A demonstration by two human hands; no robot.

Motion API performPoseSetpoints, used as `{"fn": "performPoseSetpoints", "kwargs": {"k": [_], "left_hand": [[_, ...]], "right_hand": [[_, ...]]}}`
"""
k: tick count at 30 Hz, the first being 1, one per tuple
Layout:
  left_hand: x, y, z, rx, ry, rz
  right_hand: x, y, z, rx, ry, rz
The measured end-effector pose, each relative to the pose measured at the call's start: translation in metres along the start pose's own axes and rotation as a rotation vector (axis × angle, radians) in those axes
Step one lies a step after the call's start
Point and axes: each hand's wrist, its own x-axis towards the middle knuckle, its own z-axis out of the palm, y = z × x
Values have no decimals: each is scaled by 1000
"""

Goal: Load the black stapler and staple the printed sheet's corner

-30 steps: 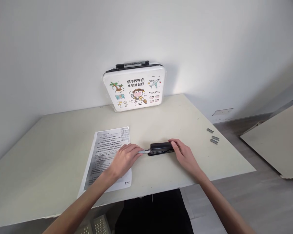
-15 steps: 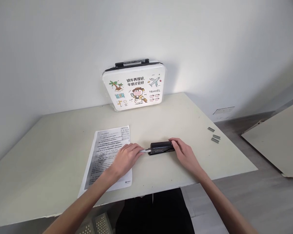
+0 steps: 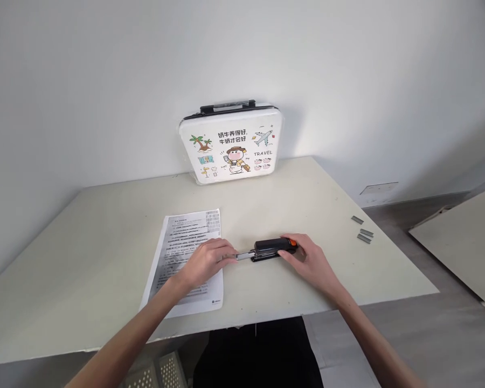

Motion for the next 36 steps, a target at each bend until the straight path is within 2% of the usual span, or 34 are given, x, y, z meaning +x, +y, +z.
{"fn": "performPoseSetpoints", "kwargs": {"k": [7,14,27,30,32,36], "left_hand": [[26,-4,16,-108,-16,135],[56,-14,32,-47,-13,210],[48,-14,38,53,26,147],[40,-32,25,80,74,-16],[34,-55,10,130,181,-217],[23,-108,-19,208,338,-473]], "right_hand": [[0,3,-2,-13,-86,-11],[-2,3,-3,-44,-126,-6],[-4,-1,-2,-27,-107,35],[-4,-2,-2,-14,-90,41],[-4,-2,-1,-1,-83,42],[-4,0,0,14,-80,57]]}}
